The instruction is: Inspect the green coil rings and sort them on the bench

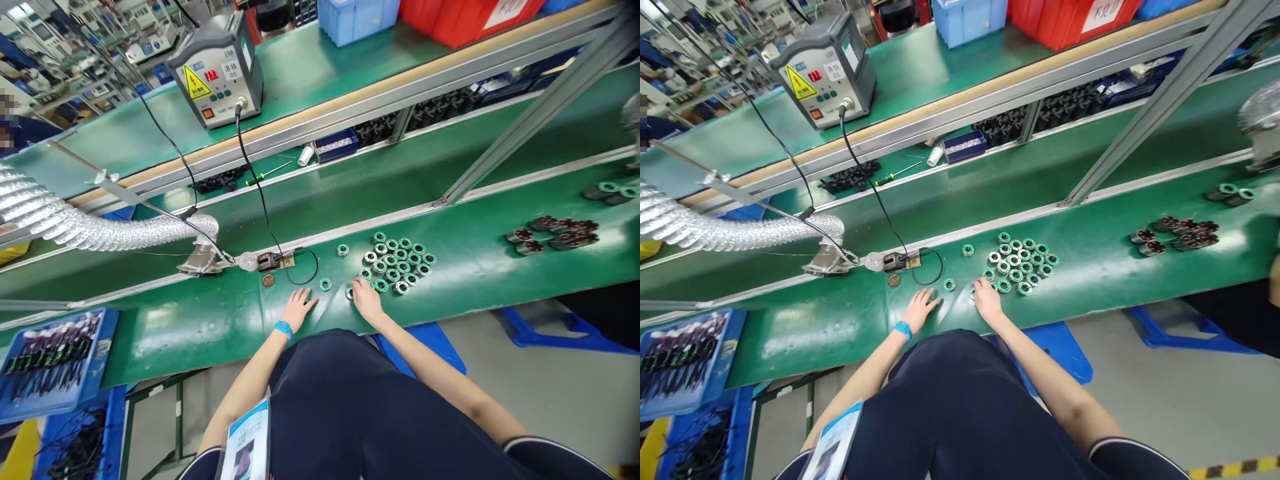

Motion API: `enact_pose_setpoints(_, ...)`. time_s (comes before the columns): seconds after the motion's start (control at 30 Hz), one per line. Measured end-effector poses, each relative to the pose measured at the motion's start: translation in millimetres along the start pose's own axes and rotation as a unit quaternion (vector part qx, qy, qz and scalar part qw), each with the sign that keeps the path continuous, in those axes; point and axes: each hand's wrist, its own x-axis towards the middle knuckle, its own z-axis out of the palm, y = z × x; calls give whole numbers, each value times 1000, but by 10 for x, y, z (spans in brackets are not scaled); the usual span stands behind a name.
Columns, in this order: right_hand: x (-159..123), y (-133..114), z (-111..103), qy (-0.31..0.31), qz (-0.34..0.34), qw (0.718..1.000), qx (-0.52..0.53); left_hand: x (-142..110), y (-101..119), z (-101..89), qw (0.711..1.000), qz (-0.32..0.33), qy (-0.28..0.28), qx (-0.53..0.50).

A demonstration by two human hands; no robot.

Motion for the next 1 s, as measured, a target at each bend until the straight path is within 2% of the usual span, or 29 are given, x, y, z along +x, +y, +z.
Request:
enact_pose_setpoints(0.1, -23, -189, -17, -4, -22, 998, 52, 58, -74, -41, 1000, 10, -22, -15)
enact_pose_setpoints(0.17, -95, -342, 43, -22, -30, 994, 102, 64, -97, -49, 1000, -8, -16, -24)
enact_pose_setpoints(0.3, -283, -693, 278, -77, 8, 970, 230, -41, 2, -59, 995, -74, 43, -54)
enact_pose_setpoints(0.4, -405, -958, 383, -119, 39, 933, 336, -181, 200, -89, 987, -88, 98, -88)
enact_pose_setpoints(0.5, -477, -1183, 338, -136, 43, 896, 420, -334, 378, -192, 980, -86, 141, -115)
enact_pose_setpoints(0.57, -496, -1313, 259, -131, 47, 881, 453, -449, 430, -316, 975, -76, 158, -135)
enact_pose_setpoints(0.77, -550, -1713, 96, -134, 57, 851, 504, -865, 359, -732, 960, 33, 166, -225)
enact_pose_setpoints(0.83, -582, -1845, 91, -148, 64, 840, 519, -970, 326, -799, 957, 45, 182, -220)
enact_pose_setpoints(1.0, -613, -2081, 137, -166, 71, 822, 540, -1099, 244, -827, 942, 10, 238, -235)
